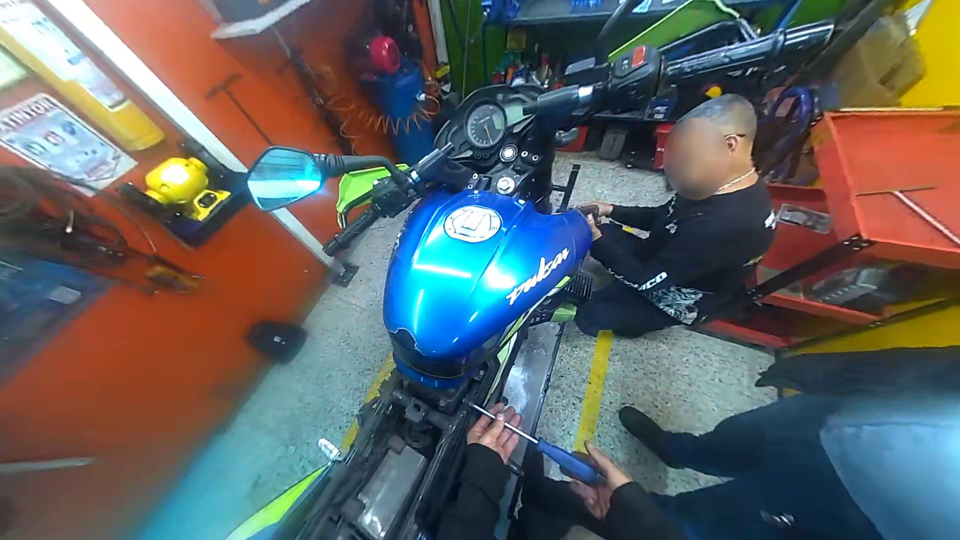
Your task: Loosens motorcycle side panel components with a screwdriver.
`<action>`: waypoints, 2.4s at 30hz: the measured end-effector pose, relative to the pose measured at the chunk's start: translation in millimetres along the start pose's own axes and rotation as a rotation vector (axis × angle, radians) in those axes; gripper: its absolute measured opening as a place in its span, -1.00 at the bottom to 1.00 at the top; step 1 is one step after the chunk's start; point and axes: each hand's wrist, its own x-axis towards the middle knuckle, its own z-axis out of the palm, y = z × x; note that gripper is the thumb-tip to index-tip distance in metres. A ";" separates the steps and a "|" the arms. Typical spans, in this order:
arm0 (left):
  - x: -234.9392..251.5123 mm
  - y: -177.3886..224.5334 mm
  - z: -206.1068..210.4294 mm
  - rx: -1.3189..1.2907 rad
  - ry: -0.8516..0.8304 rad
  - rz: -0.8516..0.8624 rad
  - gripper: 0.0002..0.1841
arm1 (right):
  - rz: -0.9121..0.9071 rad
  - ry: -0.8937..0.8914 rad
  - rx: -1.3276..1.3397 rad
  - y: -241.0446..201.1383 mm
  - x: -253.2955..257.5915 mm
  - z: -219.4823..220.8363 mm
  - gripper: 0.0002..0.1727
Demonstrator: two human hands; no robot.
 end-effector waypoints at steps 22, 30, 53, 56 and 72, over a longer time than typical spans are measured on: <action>2.0 3.2 3.3 -0.005 0.110 0.010 -0.63 | -0.337 -0.107 0.193 10.7 21.1 -13.3 -0.64; -0.4 5.1 -7.9 -0.086 -0.032 -0.006 -0.60 | -0.121 -0.033 -0.232 -0.6 3.9 -2.9 -0.58; 0.4 12.1 -3.5 0.134 0.085 0.010 -0.65 | -0.215 0.058 0.312 1.0 -3.5 5.3 -0.48; 0.7 11.0 -7.1 0.039 0.044 0.002 -0.63 | 0.020 0.150 0.201 1.5 1.9 14.3 -0.39; 10.2 7.3 7.9 -0.460 0.108 0.064 -0.45 | -0.329 0.064 -0.106 -3.5 -7.4 0.5 -0.63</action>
